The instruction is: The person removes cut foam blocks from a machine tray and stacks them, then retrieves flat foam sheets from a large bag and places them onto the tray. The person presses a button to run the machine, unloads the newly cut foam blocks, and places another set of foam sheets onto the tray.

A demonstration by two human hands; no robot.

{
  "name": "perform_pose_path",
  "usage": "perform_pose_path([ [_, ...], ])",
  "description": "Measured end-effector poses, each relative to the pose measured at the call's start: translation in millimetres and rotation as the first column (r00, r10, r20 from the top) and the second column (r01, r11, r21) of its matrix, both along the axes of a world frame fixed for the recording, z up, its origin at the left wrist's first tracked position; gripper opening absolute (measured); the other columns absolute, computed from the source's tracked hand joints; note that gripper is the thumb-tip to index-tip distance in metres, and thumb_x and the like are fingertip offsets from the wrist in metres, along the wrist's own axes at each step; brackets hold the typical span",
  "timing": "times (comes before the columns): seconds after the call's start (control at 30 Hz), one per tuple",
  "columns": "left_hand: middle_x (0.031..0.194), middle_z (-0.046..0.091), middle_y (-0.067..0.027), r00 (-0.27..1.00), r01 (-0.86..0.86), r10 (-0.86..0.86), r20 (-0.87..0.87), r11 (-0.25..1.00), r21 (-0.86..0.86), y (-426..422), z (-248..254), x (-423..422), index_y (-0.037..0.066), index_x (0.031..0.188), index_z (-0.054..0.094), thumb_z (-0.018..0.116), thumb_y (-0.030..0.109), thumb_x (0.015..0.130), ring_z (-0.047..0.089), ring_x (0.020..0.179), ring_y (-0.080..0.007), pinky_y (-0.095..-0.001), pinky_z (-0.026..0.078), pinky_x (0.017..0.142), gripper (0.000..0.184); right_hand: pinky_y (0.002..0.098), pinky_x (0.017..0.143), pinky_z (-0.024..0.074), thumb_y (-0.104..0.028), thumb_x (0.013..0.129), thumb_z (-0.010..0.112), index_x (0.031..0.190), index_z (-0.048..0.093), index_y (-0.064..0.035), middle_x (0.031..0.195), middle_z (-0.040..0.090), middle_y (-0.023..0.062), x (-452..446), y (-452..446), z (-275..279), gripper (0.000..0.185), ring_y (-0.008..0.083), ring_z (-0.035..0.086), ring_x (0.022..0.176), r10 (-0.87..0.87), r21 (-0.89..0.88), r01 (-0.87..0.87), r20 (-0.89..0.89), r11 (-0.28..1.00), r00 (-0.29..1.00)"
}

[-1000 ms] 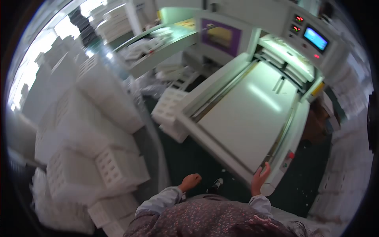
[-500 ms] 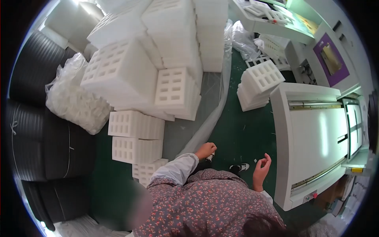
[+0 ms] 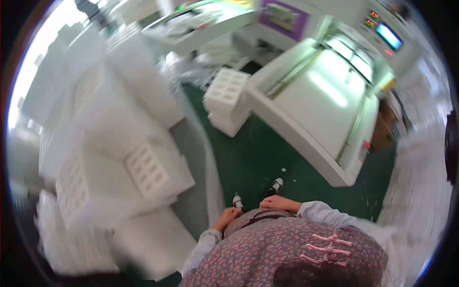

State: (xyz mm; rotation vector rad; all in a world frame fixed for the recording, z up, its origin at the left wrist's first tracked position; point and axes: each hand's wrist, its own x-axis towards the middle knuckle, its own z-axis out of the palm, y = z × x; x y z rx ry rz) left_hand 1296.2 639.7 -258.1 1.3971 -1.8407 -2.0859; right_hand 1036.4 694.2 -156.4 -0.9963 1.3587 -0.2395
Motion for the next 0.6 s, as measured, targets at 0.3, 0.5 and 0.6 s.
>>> perform_pose_path([
  [0.3, 0.077, 0.058, -0.0013, 0.88, 0.47, -0.466, -0.088, 0.882, 0.03, -49.6, 68.0, -62.7, 0.001, 0.084, 0.062, 0.055, 0.033, 0.087, 0.048, 0.07, -0.0103, -0.023, 0.04, 0.064, 0.033, 0.0264, 0.073, 0.0421, -0.039, 0.087, 0.054, 0.093, 0.063, -0.0038, 0.087, 0.061, 0.0035, -21.3, 29.8, 7.8, 0.037, 0.0133, 0.052, 0.077, -0.177, 0.006, 0.178, -0.02, 0.984, 0.984],
  [0.5, 0.08, 0.057, -0.0022, 0.767, 0.639, -0.635, -0.095, 0.769, 0.024, -66.3, 59.8, -113.2, 0.003, 0.091, 0.06, 0.056, 0.026, 0.087, 0.048, 0.073, -0.0101, -0.0225, 0.04, 0.066, 0.024, 0.0287, 0.072, 0.0428, -0.033, 0.086, 0.057, 0.091, 0.063, -0.0048, 0.085, 0.061, 0.0038, -57.3, 46.4, -8.3, 0.029, 0.0148, 0.053, 0.077, -0.208, -0.181, 0.218, 0.072, 0.959, 0.976],
  [0.6, 0.08, 0.058, -0.0031, 0.705, 0.709, -0.705, -0.075, 0.704, 0.042, -75.5, 65.8, -141.4, 0.004, 0.091, 0.059, 0.056, 0.023, 0.086, 0.048, 0.074, -0.0102, -0.0219, 0.039, 0.068, 0.02, 0.0297, 0.073, 0.0436, -0.029, 0.085, 0.057, 0.092, 0.064, -0.0054, 0.087, 0.062, 0.0047, -72.1, 53.9, 15.2, 0.025, 0.0152, 0.054, 0.079, -0.253, -0.18, 0.25, 0.005, 0.951, 0.967],
])
